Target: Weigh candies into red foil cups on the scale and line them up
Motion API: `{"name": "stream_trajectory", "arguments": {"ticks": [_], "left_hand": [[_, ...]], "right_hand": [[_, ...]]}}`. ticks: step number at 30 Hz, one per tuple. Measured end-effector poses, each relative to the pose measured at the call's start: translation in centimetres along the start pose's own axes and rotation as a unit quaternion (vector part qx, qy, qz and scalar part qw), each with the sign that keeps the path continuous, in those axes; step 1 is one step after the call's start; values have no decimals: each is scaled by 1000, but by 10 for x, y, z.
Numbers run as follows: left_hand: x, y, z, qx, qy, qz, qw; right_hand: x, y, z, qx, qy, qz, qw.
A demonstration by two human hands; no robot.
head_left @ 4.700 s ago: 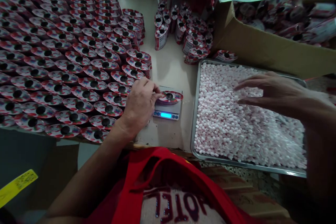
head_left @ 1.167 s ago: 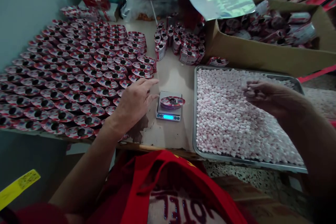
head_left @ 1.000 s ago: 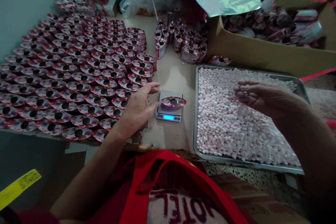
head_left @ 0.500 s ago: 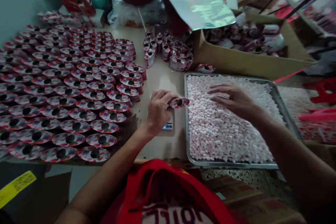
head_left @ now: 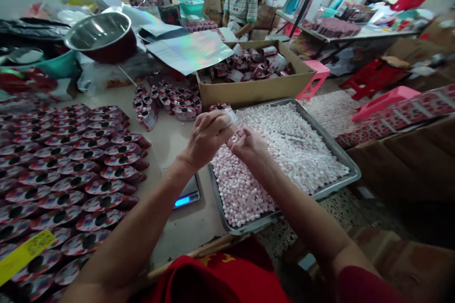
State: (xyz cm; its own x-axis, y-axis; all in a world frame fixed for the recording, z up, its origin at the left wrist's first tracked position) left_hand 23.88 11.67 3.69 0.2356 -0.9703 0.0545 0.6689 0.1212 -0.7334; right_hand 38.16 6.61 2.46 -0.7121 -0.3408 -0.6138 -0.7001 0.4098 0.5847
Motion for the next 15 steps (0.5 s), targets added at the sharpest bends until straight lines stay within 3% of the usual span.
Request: {"name": "stream_trajectory", "arguments": {"ticks": [3,7,12,15], "left_hand": [[5,5,-9,56,-54,35,996],[12,11,-17,93,-76,27,992],[11,19,-17,138,-232,-29,962],[13,8,-31,165,-333,-124,920]], "right_hand": [[0,6,-4,45,39,108,992],[0,15,-12,37,78,207,975],[2,14,-16,73,93,203,972],[4,10,-21,63,115,176,976]]}}
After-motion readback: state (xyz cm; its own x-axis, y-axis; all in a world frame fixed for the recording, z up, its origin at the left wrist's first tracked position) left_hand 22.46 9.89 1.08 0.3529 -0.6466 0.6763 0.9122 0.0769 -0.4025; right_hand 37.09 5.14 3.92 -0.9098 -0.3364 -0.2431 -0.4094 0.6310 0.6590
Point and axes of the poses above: each hand's wrist, its own z-axis towards the middle knuckle, its own y-axis out of the palm, x = y × z, the point moved 1 cm from there along z, towards the middle knuckle, and after that the axes turned 11 degrees about y, right-handed, at the moved point
